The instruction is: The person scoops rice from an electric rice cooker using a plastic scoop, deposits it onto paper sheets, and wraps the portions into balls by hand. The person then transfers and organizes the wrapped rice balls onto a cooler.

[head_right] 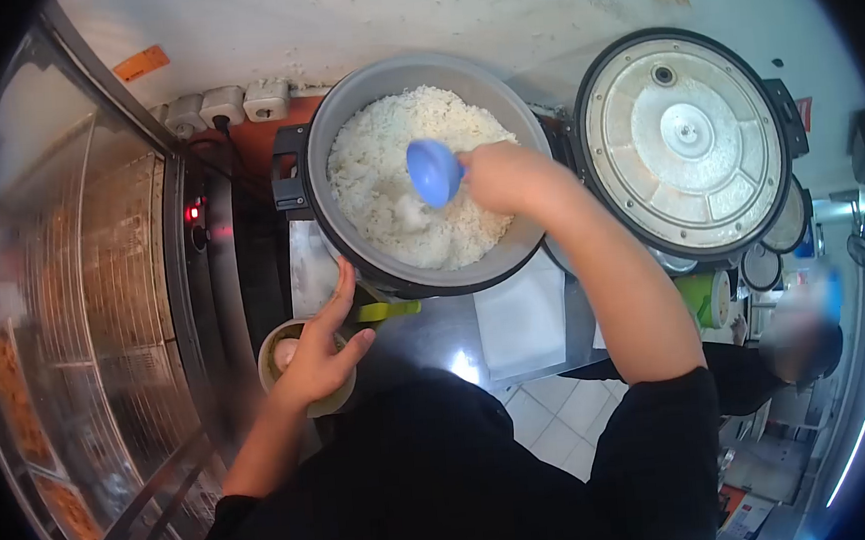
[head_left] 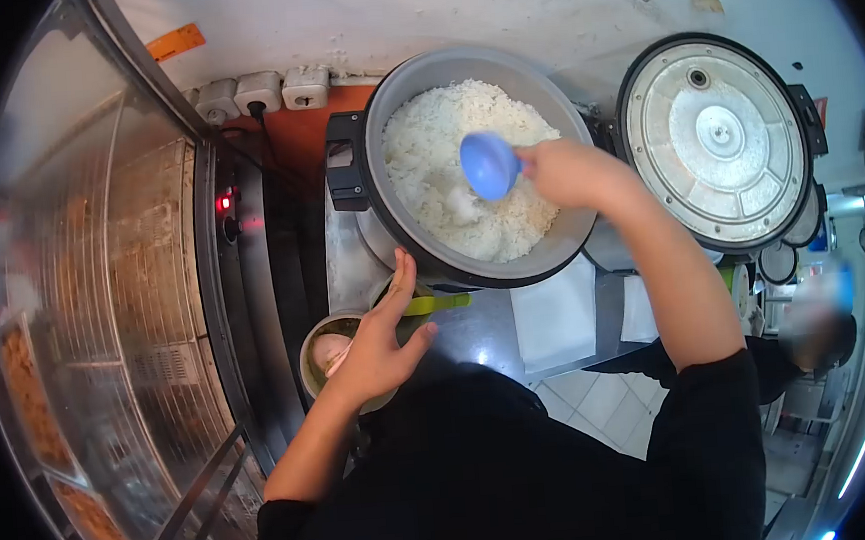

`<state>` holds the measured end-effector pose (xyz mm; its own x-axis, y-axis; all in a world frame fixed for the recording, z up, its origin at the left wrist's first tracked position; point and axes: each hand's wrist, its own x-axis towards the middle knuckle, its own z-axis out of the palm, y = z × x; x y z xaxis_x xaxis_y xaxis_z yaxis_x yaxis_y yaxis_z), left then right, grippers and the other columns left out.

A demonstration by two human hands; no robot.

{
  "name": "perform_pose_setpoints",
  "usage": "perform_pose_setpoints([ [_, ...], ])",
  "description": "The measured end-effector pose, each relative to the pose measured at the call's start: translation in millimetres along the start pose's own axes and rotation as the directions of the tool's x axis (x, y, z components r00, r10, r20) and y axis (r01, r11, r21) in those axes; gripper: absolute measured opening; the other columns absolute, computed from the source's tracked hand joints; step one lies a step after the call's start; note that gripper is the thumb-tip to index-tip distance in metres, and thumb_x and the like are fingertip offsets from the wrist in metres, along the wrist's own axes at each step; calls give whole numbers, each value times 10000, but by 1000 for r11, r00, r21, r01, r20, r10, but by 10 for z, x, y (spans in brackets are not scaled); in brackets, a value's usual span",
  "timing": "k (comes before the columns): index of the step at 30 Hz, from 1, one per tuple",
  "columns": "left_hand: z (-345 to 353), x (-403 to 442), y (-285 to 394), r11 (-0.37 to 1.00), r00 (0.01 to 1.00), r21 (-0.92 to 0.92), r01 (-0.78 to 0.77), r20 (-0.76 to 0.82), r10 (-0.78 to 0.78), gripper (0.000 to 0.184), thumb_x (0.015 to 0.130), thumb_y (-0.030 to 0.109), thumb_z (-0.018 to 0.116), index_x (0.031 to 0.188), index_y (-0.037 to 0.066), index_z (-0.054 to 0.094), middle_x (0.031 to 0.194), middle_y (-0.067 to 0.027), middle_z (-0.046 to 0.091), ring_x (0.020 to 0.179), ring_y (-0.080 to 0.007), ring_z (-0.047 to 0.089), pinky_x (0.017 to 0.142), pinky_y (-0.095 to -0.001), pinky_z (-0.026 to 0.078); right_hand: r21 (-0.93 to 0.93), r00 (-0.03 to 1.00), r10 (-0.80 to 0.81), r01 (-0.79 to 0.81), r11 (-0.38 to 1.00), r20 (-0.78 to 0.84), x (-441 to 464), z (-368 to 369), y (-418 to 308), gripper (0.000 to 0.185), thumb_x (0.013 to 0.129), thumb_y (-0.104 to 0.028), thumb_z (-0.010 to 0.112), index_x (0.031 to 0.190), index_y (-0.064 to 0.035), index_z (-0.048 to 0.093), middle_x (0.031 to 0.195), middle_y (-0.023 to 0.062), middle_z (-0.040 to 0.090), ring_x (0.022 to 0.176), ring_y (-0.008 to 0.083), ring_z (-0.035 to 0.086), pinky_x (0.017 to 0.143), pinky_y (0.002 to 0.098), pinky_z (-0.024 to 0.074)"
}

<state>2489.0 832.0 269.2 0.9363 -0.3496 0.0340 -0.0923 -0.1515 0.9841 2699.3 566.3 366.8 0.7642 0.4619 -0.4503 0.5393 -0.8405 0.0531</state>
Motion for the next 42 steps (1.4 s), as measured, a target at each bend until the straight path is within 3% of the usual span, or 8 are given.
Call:
perform_pose_setpoints([
  [2,25,4,-20,1000,1000,-13,5,-14,-5,890,928,65,661,1657,-30,158,1718,-304,119,1599,-385,160,1286,-397,193,543,888,255,-440,715,383,-106,-501,-181,427,1028,-154,519,1436,-179,643,975,209,762,853,352,766,718,465,604],
  [3,26,9,-29,1000,1000,-19,-1,-11,1,894,927,60,662,1659,-25,157,1719,-301,118,1599,-386,162,1287,-397,193,550,888,249,-439,711,387,-21,-417,-287,427,1028,-154,519,1436,-179,643,975,209,762,853,352,766,718,465,604],
  [5,31,9,-37,1000,1000,-6,1,-7,-1,895,927,58,661,1658,-30,151,1720,-302,110,1600,-386,154,1288,-397,189,502,989,77,-129,855,123,271,-155,-585,337,964,-133,561,1250,-103,737,1042,231,767,994,355,760,834,452,608],
  [12,40,25,-11,1000,1000,9,11,23,-12,889,941,59,637,1652,-55,116,1723,-310,65,1607,-385,125,1291,-393,165,207,981,183,-167,964,-59,444,116,-977,279,955,-122,580,1125,-16,774,1078,180,782,1032,349,761,838,440,612],
  [20,37,-52,-54,993,988,-72,95,130,-85,904,970,102,637,1662,-35,72,1727,-306,36,1618,-362,109,1269,-344,203,-137,910,-31,95,986,414,64,-239,-323,308,1057,-231,540,1295,-120,700,1117,187,760,1040,398,718,914,502,561],
  [26,170,-30,8,999,994,34,15,107,-19,922,996,143,645,1658,-47,33,1724,-315,-31,1621,-371,61,1290,-388,153,85,985,156,-163,983,79,241,-356,333,329,1051,-232,555,1336,-126,681,1142,220,742,1062,423,699,928,505,550],
  [31,173,-25,-24,997,996,-68,32,85,-26,869,995,128,642,1650,-66,106,1722,-323,5,1621,-370,61,1296,-408,125,380,995,90,-71,922,-33,581,575,-36,310,1049,-206,547,1315,-109,674,1058,254,741,998,460,700,903,523,555],
  [42,228,-41,-124,993,999,-108,36,32,-32,826,1011,134,633,1651,-54,146,1728,-306,37,1619,-366,71,1294,-414,126,94,961,-168,151,984,219,-285,-319,-434,347,1034,-245,588,1357,-169,689,879,190,747,836,397,737,762,514,573],
])
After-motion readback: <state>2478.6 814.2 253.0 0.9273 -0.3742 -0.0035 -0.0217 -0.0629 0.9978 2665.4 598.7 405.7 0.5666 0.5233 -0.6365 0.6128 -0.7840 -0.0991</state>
